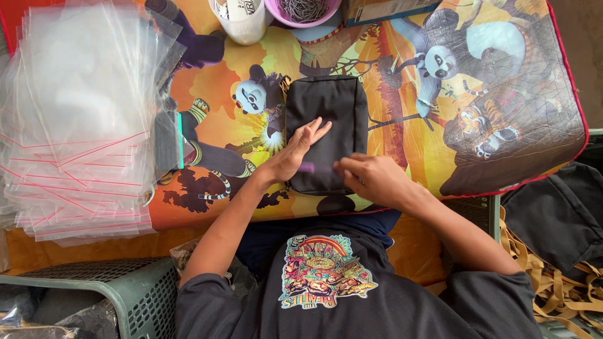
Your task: The person places a small black bag into a clear plastic bag, seals it, and sets it aside. They then pick up another black bag, brush it with a purple brush, and attach a flower-shaped keychain to the zipper pull.
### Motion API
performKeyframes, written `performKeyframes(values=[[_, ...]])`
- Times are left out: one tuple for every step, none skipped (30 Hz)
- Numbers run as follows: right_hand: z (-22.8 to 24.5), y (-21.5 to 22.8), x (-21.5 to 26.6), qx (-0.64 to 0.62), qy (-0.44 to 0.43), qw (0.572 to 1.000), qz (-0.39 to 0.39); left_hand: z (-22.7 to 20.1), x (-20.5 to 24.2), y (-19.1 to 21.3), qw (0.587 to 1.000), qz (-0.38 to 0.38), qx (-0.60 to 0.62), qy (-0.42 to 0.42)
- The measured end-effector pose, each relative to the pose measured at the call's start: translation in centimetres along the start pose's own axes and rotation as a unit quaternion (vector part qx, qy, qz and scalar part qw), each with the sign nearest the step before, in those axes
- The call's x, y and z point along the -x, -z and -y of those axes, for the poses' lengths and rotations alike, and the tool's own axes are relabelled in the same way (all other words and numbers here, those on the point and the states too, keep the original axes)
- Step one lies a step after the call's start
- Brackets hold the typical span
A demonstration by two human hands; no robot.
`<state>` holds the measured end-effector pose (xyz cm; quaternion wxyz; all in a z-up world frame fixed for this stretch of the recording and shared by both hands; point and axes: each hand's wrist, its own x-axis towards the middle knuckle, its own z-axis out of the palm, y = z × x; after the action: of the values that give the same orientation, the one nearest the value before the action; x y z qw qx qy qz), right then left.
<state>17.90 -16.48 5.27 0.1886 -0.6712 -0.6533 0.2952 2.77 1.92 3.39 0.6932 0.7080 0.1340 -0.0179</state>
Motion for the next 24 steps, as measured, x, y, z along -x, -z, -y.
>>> performKeyframes(values=[[0.0, -0.2, -0.2, 0.081, 0.002, 0.996, -0.039, -1.1, 0.3, 0.2, 0.999, 0.009, 0.043, 0.013], [0.1, -0.4, -0.4, 0.161, 0.003, 0.984, -0.078, -2.3, 0.6, 0.5, 0.996, 0.019, 0.086, 0.025], [-0.2, -1.0, -0.5, 0.161, 0.007, 0.984, -0.077, -2.1, 0.6, 0.6, 0.996, 0.015, 0.086, 0.024], [-0.5, -1.5, -0.7, 0.1, 0.021, 0.994, -0.046, -1.9, 0.5, 0.8, 0.996, 0.017, 0.085, 0.03], [-0.8, -2.1, -0.8, 0.039, 0.034, 0.999, -0.015, -1.7, 0.4, 0.9, 0.995, 0.019, 0.086, 0.036], [-0.2, -0.7, -0.8, 0.04, 0.036, 0.998, -0.013, -1.2, 0.2, 0.9, 0.995, 0.016, 0.086, 0.036], [0.4, 0.6, -0.8, 0.008, 0.035, 0.999, -0.002, -0.6, 0.2, 0.9, 0.999, 0.01, 0.049, 0.015], [1.0, 1.9, -0.7, -0.024, 0.033, 0.999, 0.008, -0.1, 0.1, 0.9, 1.0, 0.005, 0.012, -0.005], [0.9, 2.4, -0.8, -0.024, 0.033, 0.999, 0.009, 0.0, 0.4, 0.7, 1.0, 0.004, 0.012, -0.006], [0.7, 2.8, -1.0, 0.02, 0.008, 1.0, -0.001, 0.1, 0.7, 0.6, 0.994, -0.03, 0.05, -0.093], [0.5, 3.3, -1.0, 0.063, -0.019, 0.998, -0.01, 0.2, 1.0, 0.3, 0.978, -0.064, 0.089, -0.179], [-0.2, 3.1, -0.9, 0.064, -0.019, 0.998, -0.009, 0.3, 1.6, 0.4, 0.978, -0.065, 0.09, -0.179], [-1.0, 2.8, -0.9, 0.102, -0.018, 0.994, -0.036, 0.5, 2.2, 0.6, 0.958, -0.143, 0.007, -0.248], [-1.7, 2.5, -0.9, 0.139, -0.016, 0.988, -0.063, 0.6, 2.8, 0.8, 0.921, -0.218, -0.076, -0.312], [-1.4, 2.3, -1.2, 0.139, -0.016, 0.988, -0.064, 1.6, 3.4, 0.5, 0.921, -0.218, -0.077, -0.313], [-1.0, 2.1, -1.4, 0.119, -0.012, 0.991, -0.054, 2.7, 3.9, 0.1, 0.913, -0.234, -0.198, -0.268], [-0.7, 1.9, -1.7, 0.097, -0.008, 0.994, -0.043, 3.8, 4.5, -0.2, 0.89, -0.247, -0.316, -0.218], [-1.0, 0.9, -2.2, 0.097, -0.006, 0.994, -0.043, 4.4, 4.7, -0.8, 0.889, -0.248, -0.316, -0.217], [-1.3, -0.1, -2.7, 0.099, 0.019, 0.994, -0.038, 4.9, 4.8, -1.4, 0.879, -0.258, -0.354, -0.188], [-1.6, -1.1, -3.3, 0.102, 0.045, 0.993, -0.033, 5.4, 4.9, -1.9, 0.866, -0.268, -0.391, -0.159], [-2.8, -1.3, -4.2, 0.101, 0.044, 0.993, -0.034, 5.3, 4.9, -1.9, 0.866, -0.266, -0.392, -0.158], [-4.0, -1.5, -5.1, 0.124, 0.055, 0.989, -0.05, 5.2, 4.9, -1.9, 0.864, -0.259, -0.404, -0.152], [-5.2, -1.7, -5.9, 0.149, 0.064, 0.985, -0.067, 5.1, 4.9, -2.0, 0.862, -0.252, -0.415, -0.146], [-5.2, -0.8, -6.5, 0.149, 0.063, 0.985, -0.068, 5.1, 5.0, -2.1, 0.862, -0.25, -0.415, -0.147]])
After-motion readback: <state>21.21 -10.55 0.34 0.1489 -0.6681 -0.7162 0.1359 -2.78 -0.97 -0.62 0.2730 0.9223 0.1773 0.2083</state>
